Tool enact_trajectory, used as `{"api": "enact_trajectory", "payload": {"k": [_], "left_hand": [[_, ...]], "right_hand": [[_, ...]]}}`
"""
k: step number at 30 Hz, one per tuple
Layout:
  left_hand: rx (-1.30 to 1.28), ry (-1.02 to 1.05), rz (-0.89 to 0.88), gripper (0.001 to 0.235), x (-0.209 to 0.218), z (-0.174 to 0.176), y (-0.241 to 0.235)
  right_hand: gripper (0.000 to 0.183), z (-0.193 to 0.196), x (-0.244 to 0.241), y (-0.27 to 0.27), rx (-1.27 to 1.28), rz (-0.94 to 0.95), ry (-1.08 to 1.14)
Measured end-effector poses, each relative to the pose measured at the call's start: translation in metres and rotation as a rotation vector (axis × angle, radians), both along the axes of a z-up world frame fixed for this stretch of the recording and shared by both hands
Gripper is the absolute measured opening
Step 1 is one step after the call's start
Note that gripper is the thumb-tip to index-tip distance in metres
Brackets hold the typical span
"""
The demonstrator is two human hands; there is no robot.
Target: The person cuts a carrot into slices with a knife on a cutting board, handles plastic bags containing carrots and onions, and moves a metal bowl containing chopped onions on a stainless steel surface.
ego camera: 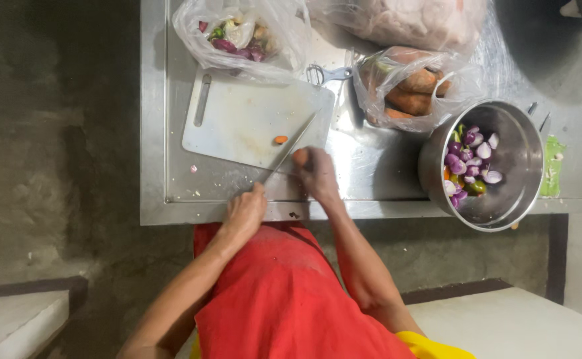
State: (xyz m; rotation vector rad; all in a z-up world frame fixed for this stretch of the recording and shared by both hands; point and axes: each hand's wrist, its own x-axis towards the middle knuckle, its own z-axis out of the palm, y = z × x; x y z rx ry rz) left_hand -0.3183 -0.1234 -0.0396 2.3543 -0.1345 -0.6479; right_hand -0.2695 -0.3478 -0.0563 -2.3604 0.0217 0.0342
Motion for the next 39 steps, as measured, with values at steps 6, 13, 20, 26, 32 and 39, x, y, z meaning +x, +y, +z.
{"api": "enact_trajectory", "payload": {"k": [6, 13, 20, 26, 32, 39], "left_hand": [[-0.071, 0.020, 0.093, 0.028, -0.024, 0.008, 0.027], [-0.020, -0.027, 0.112, 0.029, -0.020, 0.030, 0.031], [-0.011, 0.016, -0.013, 0.028, -0.033, 0.055, 0.029], [0.065, -0.042, -0.088, 0.026, -0.039, 0.056, 0.035], [0.064, -0.034, -0.073, 0.027, -0.043, 0.066, 0.035], [0.095, -0.021, -0.060, 0.029, -0.041, 0.062, 0.032]], "right_hand": [[0.058, 0.050, -0.009, -0.030, 0.930, -0.271, 0.004], [0.058, 0.016, -0.036, -0.059, 1.267, -0.666, -0.197], [0.059, -0.035, -0.085, -0.072, 1.006, -0.776, 0.017], [0.058, -0.021, -0.101, -0.054, 0.847, -0.736, 0.082], [0.054, -0.004, -0.100, -0.051, 0.800, -0.661, 0.137], [0.051, 0.008, -0.093, -0.055, 0.726, -0.599, 0.209]]}}
